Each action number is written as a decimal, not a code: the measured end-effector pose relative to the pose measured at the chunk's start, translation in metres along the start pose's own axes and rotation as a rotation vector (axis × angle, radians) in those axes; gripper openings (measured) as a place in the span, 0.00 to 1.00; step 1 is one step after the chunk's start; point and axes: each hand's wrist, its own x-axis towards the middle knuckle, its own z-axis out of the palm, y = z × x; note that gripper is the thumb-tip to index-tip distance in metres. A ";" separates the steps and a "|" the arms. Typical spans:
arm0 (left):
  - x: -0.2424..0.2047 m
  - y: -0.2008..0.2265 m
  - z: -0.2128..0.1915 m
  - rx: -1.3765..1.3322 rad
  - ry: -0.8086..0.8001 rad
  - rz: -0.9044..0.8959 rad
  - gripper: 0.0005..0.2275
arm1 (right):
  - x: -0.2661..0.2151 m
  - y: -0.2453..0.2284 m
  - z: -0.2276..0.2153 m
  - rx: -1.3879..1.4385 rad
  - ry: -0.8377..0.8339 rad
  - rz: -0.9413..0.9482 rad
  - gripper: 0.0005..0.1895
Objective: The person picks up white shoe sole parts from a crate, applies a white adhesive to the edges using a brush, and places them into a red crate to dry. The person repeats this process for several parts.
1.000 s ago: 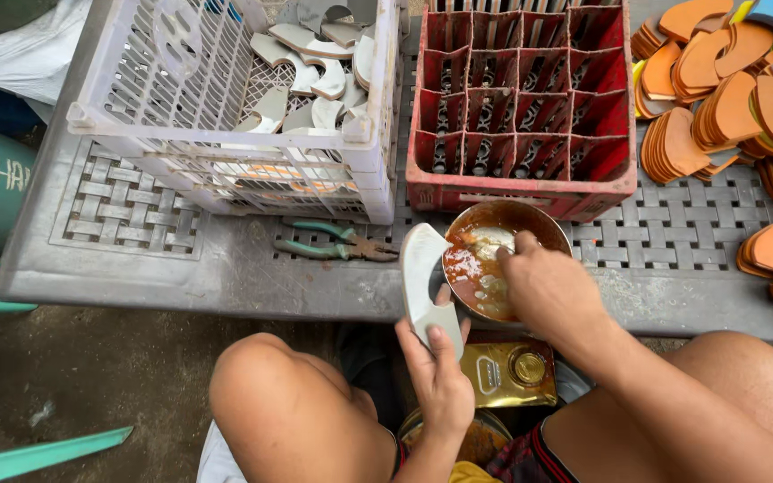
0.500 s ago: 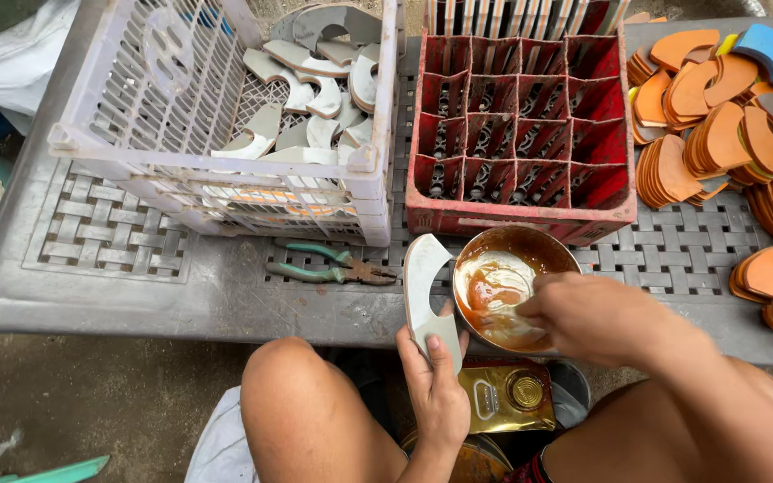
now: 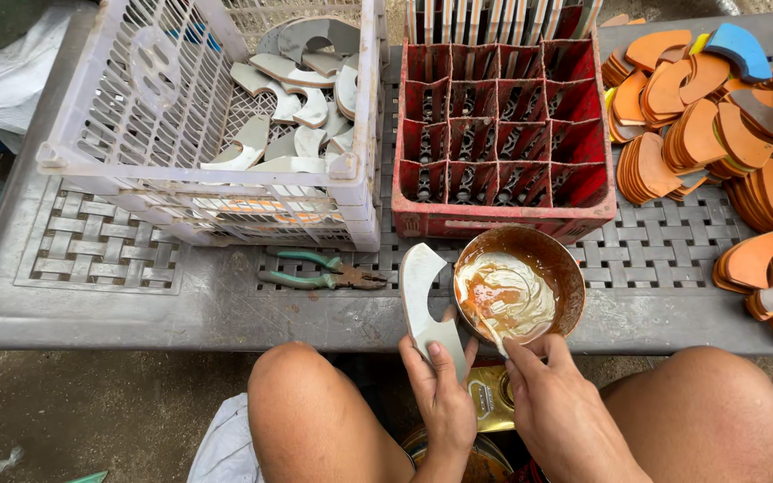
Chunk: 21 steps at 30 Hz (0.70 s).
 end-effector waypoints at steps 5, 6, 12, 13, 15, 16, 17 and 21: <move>0.002 0.001 -0.002 -0.006 -0.019 0.006 0.16 | 0.001 0.020 0.006 0.498 0.160 -0.572 0.15; 0.002 0.003 -0.003 0.002 -0.019 -0.001 0.16 | 0.001 0.026 0.001 0.634 0.013 -0.285 0.16; -0.002 0.058 -0.006 0.278 -0.119 0.149 0.17 | 0.004 0.068 -0.082 1.027 -0.113 0.127 0.21; -0.003 0.072 -0.007 0.293 -0.156 0.152 0.17 | 0.001 0.074 -0.102 1.047 -0.037 0.123 0.21; 0.003 0.102 -0.006 0.455 -0.223 0.156 0.17 | -0.004 0.080 -0.131 1.055 0.123 0.092 0.20; 0.009 0.116 -0.004 0.535 -0.255 0.158 0.16 | -0.003 0.080 -0.138 1.031 0.163 0.082 0.20; 0.018 0.130 -0.001 0.600 -0.316 0.193 0.16 | 0.000 0.077 -0.143 1.010 0.206 0.066 0.19; 0.051 0.161 0.020 0.669 -0.520 0.133 0.15 | 0.021 0.056 -0.122 0.895 0.290 0.042 0.18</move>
